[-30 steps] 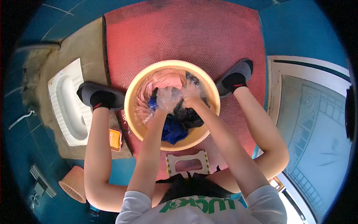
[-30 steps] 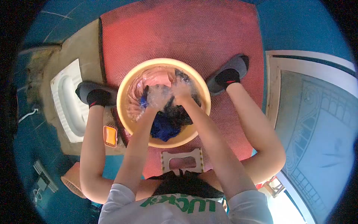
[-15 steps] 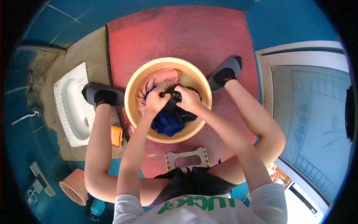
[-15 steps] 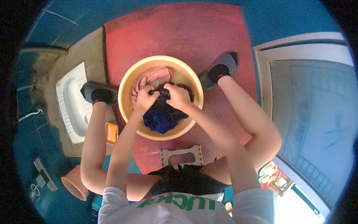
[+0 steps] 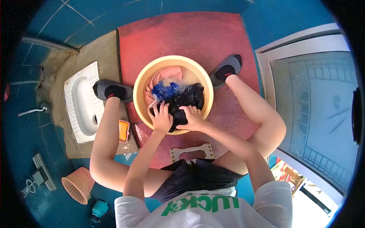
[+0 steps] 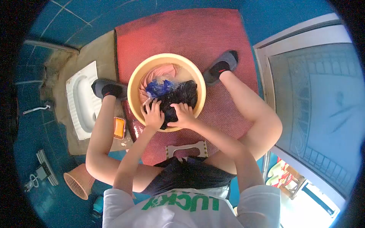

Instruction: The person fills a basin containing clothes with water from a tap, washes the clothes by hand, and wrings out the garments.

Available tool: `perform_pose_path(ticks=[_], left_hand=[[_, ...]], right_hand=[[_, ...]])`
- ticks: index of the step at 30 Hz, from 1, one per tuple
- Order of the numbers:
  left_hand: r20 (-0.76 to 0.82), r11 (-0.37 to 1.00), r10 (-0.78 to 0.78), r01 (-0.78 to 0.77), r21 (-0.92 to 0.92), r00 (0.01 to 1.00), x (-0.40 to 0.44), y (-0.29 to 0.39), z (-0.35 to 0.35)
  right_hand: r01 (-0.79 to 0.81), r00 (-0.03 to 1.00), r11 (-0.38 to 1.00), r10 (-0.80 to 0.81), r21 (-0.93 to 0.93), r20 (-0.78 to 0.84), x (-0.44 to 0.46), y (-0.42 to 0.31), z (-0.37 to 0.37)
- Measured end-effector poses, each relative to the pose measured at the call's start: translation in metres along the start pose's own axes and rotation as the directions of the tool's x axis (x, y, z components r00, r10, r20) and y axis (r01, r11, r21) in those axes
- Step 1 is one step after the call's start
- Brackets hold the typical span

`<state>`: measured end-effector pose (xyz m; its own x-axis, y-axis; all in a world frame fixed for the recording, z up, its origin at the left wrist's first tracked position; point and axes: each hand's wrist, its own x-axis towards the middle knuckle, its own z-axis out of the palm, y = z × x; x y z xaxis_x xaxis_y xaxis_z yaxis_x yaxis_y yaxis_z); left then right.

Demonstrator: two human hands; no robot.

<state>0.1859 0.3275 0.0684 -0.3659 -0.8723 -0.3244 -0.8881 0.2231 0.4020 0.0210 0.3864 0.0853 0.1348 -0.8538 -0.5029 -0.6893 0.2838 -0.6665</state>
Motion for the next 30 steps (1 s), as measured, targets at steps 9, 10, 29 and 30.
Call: perform_pose_path(ticks=[9,10,29,30], left_hand=[[-0.050,0.948,0.205,-0.186,0.257,0.977,0.057,0.002,0.051],[0.010,0.935,0.151,-0.146,0.324,0.988,0.067,0.004,0.056],[0.073,0.963,0.173,-0.184,0.194,0.982,0.102,-0.001,0.039],[0.001,0.948,0.219,-0.213,0.237,0.976,0.095,0.001,0.042]], right_hand=[[0.003,0.987,0.873,-0.081,-0.488,-0.139,0.090,0.026,-0.007],[0.035,0.990,0.853,-0.102,-0.520,-0.100,0.104,0.029,-0.006],[-0.038,0.964,0.872,-0.097,-0.489,-0.248,0.116,0.030,0.014],[-0.039,0.963,0.867,-0.100,-0.496,-0.251,0.103,0.024,0.012]])
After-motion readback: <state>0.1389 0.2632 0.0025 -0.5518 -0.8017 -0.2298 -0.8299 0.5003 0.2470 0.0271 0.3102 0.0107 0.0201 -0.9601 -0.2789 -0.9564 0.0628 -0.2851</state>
